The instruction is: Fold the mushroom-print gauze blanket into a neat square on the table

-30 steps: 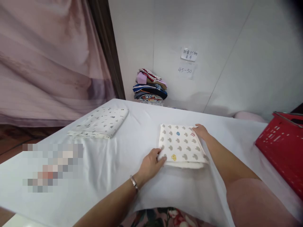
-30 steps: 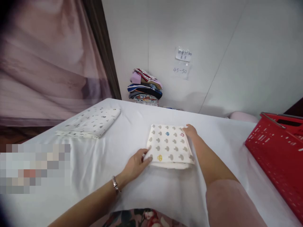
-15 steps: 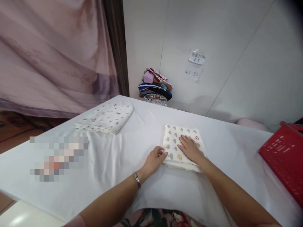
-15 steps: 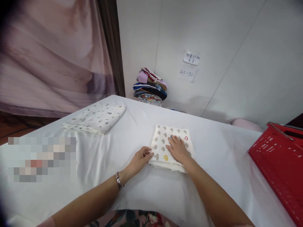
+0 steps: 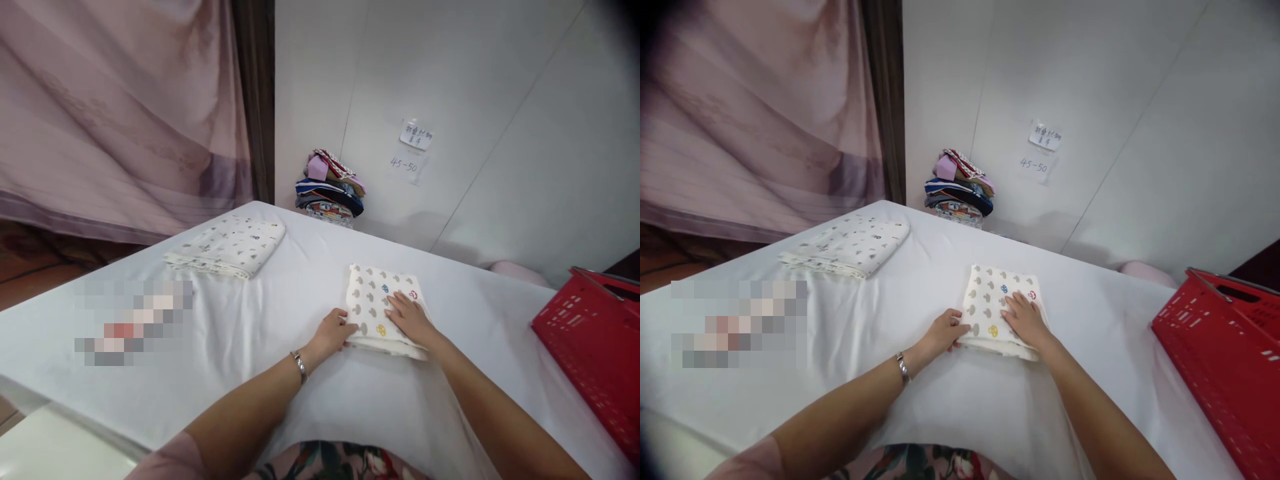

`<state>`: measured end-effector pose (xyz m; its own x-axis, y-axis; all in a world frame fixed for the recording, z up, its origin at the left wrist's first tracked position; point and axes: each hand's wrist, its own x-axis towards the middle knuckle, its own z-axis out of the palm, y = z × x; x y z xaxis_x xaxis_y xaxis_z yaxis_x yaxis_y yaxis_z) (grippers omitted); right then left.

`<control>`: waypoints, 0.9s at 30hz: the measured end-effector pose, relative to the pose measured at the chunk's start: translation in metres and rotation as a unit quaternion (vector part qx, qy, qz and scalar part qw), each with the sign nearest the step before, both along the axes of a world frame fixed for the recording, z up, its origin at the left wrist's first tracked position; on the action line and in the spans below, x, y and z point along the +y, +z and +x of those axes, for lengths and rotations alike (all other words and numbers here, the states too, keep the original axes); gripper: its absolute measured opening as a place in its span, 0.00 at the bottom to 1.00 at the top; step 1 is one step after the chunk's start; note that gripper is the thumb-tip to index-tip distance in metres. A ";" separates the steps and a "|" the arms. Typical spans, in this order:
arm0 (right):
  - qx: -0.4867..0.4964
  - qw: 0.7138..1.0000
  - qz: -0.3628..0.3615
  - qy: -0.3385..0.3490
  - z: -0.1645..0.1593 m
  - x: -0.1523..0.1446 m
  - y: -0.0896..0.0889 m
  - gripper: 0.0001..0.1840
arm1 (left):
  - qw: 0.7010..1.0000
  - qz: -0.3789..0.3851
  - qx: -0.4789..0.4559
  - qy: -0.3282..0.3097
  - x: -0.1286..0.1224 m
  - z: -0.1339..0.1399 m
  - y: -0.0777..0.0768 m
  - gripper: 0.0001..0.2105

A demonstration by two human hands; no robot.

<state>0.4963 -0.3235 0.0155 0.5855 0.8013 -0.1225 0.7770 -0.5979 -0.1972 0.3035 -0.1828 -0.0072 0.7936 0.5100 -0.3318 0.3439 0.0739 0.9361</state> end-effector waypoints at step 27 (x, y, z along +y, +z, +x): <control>0.214 0.889 0.396 -0.078 -0.088 0.014 -0.006 0.22 | 0.979 0.175 -0.097 0.034 0.024 0.000 -0.007 0.12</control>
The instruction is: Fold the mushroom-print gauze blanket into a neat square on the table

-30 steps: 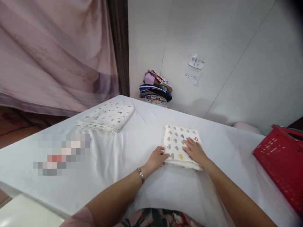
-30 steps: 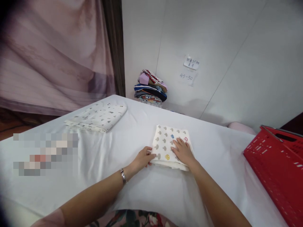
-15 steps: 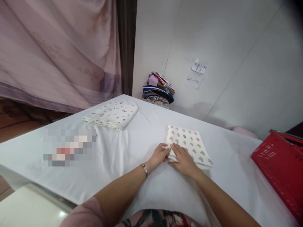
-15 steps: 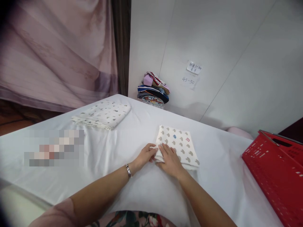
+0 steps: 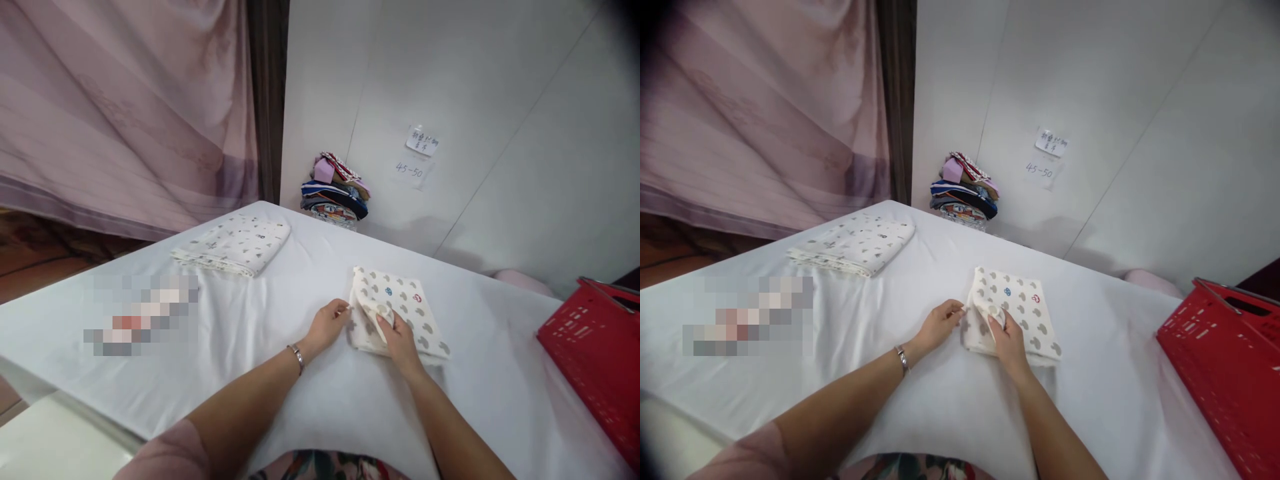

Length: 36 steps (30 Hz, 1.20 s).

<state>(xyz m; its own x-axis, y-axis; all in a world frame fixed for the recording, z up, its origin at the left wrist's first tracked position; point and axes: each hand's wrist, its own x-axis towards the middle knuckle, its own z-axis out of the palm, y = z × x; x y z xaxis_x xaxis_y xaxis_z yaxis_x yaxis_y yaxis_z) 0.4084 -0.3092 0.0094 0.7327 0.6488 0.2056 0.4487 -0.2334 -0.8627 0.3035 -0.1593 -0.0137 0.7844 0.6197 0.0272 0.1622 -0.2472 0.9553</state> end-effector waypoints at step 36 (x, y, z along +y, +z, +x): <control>-0.332 0.923 -0.117 0.154 0.000 -0.008 -0.036 0.32 | 0.967 0.224 0.111 -0.055 0.111 0.153 -0.010 0.17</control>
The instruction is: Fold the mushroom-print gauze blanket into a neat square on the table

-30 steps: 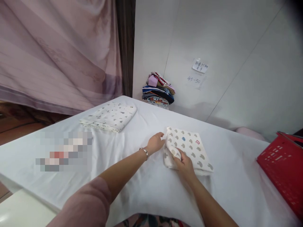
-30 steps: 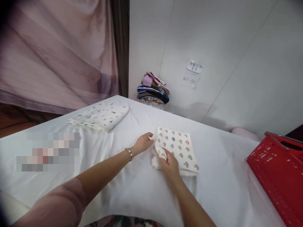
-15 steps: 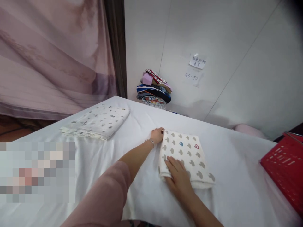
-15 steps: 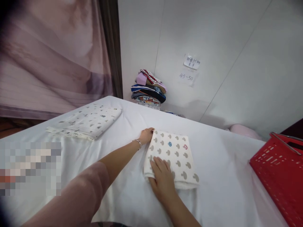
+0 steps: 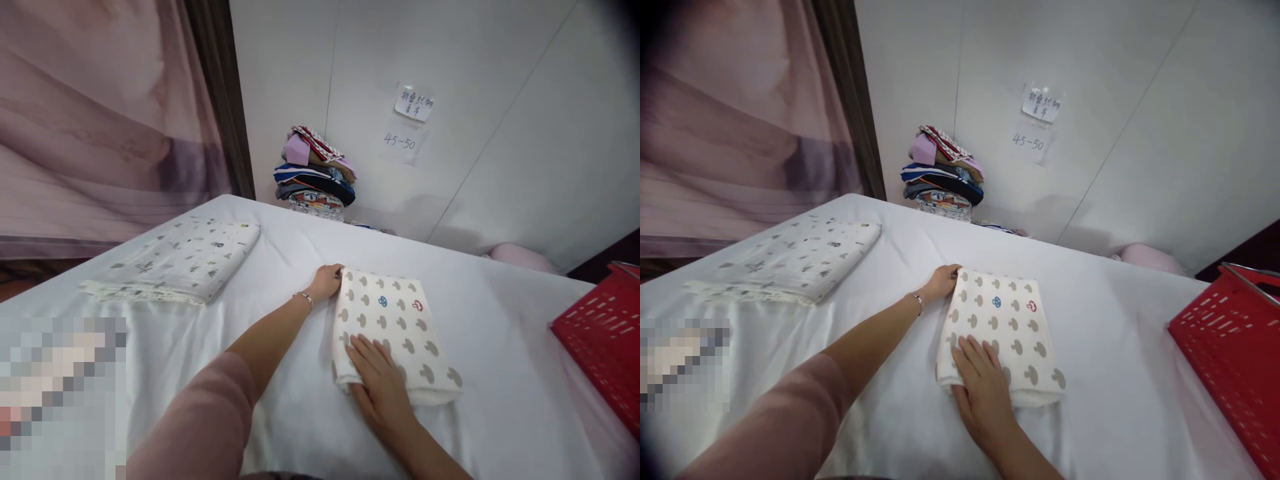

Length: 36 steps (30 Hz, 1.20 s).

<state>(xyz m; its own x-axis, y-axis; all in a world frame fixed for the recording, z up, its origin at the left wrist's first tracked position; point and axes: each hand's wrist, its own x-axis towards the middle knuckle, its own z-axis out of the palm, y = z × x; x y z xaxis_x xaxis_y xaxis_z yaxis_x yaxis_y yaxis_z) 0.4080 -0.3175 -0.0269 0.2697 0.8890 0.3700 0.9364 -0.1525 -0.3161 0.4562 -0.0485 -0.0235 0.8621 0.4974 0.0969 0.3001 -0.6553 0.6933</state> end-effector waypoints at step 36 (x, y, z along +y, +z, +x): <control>0.139 0.987 0.059 -0.050 0.026 -0.043 0.064 0.16 | 0.961 0.224 0.045 -0.156 -0.097 -0.081 0.031 0.18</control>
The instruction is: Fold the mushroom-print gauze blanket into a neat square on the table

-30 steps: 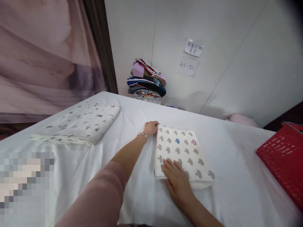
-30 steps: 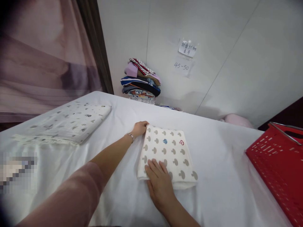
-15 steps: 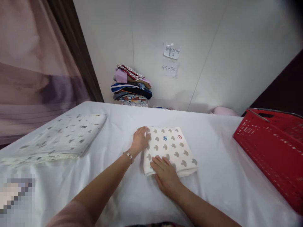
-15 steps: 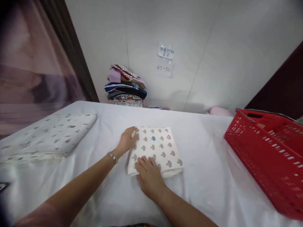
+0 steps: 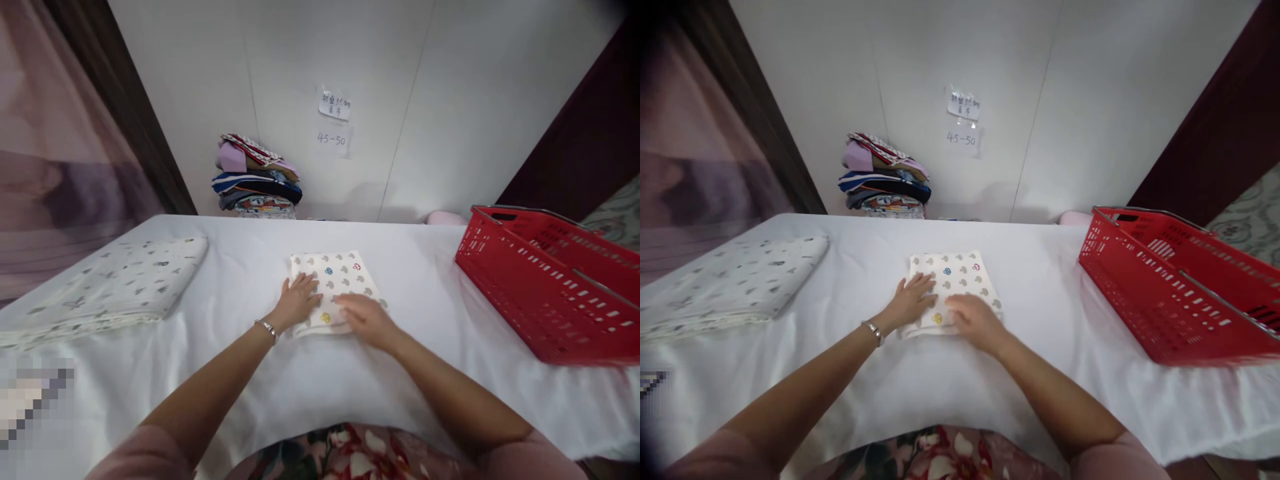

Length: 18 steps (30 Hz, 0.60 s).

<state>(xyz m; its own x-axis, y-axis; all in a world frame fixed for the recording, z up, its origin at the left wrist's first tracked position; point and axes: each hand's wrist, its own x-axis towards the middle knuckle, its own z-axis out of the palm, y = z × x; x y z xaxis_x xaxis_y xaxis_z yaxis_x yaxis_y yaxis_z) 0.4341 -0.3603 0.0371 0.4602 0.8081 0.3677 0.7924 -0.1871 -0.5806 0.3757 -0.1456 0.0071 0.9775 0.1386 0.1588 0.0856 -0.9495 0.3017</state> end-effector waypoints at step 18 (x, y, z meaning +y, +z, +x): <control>0.275 0.928 -0.013 -0.251 0.051 -0.064 -0.029 0.22 | 0.990 0.040 -0.118 -0.069 -0.059 -0.038 -0.008 0.14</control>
